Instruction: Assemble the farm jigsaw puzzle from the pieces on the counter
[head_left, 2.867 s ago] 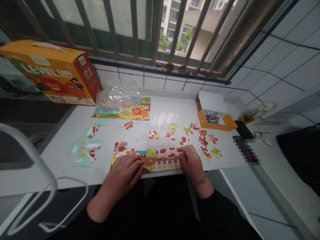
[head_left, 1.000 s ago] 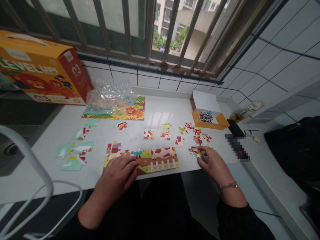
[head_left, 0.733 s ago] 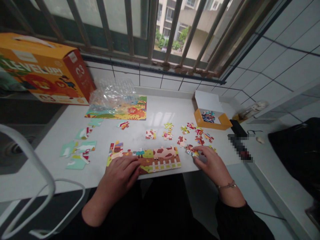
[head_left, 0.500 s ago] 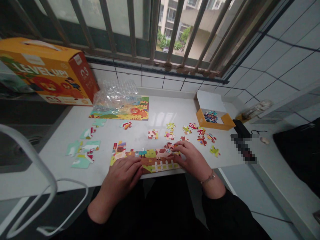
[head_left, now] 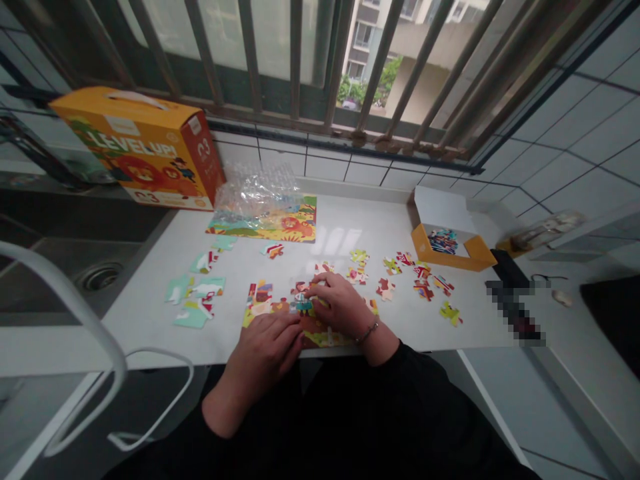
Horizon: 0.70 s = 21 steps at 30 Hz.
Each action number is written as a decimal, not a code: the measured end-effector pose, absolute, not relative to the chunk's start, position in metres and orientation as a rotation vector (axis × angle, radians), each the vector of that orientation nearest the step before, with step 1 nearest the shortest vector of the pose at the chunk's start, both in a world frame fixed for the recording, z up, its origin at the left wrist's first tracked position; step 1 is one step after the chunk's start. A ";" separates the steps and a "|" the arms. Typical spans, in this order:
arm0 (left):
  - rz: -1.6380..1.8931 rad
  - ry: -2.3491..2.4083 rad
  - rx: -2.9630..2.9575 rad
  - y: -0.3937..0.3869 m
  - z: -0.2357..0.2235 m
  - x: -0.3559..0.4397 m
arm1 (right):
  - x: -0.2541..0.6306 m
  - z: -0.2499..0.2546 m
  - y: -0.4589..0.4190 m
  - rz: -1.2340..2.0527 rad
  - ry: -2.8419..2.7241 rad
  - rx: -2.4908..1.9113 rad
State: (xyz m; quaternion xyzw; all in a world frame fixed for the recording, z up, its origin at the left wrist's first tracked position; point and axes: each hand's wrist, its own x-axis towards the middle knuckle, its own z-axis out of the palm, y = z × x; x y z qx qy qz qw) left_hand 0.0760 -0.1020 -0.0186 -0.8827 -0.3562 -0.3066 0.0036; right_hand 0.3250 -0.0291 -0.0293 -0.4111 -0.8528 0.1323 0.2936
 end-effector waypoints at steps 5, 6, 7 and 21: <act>-0.934 -1.144 -2.767 -0.103 -0.019 0.076 | 0.326 -0.033 -0.030 0.304 -2.273 -1.097; -0.931 -1.147 -2.768 -0.104 -0.019 0.076 | 0.326 -0.033 -0.030 0.303 -2.274 -1.093; -0.930 -1.149 -2.769 -0.104 -0.019 0.076 | 0.326 -0.033 -0.030 0.305 -2.274 -1.089; -0.736 -1.362 -2.785 -0.102 -0.025 0.080 | 0.328 -0.028 -0.032 0.379 -2.249 -1.051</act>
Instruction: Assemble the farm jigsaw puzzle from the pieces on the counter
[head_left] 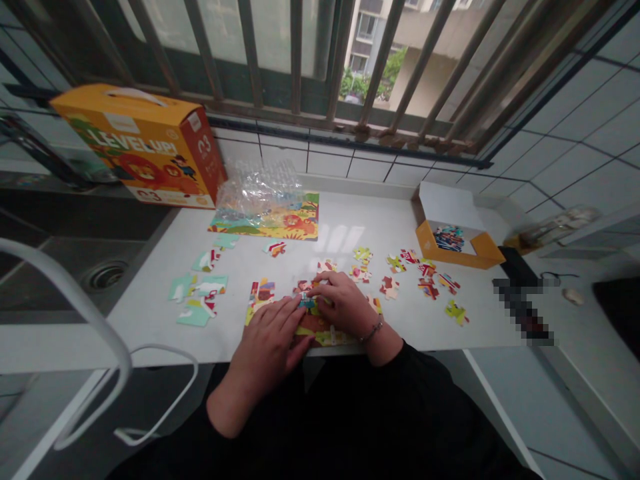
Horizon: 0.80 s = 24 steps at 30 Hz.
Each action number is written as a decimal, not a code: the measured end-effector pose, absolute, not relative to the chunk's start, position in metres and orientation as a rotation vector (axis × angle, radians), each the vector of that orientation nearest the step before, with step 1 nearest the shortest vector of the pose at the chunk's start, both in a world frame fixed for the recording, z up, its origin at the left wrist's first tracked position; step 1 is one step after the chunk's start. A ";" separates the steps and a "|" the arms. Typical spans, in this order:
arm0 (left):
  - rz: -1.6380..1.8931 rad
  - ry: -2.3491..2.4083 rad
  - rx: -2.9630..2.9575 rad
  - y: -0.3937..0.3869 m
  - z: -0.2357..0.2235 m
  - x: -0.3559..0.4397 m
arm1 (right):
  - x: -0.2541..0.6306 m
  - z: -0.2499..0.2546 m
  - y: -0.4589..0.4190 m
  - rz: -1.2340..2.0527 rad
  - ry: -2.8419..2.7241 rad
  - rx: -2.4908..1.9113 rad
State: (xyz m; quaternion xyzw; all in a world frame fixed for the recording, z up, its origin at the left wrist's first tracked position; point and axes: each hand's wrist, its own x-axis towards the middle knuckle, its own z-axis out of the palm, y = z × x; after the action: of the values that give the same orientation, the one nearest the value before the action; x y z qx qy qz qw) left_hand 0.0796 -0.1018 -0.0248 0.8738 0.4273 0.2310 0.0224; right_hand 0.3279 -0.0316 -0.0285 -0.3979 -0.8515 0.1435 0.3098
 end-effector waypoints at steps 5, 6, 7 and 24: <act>0.732 1.306 2.708 -0.102 -0.025 0.079 | 0.327 -0.026 -0.033 0.466 -2.170 -1.073; 0.738 1.308 2.707 -0.102 -0.024 0.079 | 0.327 -0.026 -0.033 0.471 -2.151 -1.089; 0.739 1.311 2.706 -0.102 -0.024 0.080 | 0.327 -0.026 -0.033 0.470 -2.140 -1.097; 0.854 1.334 2.681 -0.103 -0.019 0.078 | 0.327 -0.027 -0.033 0.427 -2.173 -1.064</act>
State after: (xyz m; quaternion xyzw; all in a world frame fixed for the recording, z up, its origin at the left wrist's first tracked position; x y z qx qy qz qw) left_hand 0.0778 -0.1034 -0.0192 0.8609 0.4283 0.2743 0.0137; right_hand 0.3274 -0.0329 -0.0267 -0.4079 -0.8331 0.1636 0.3359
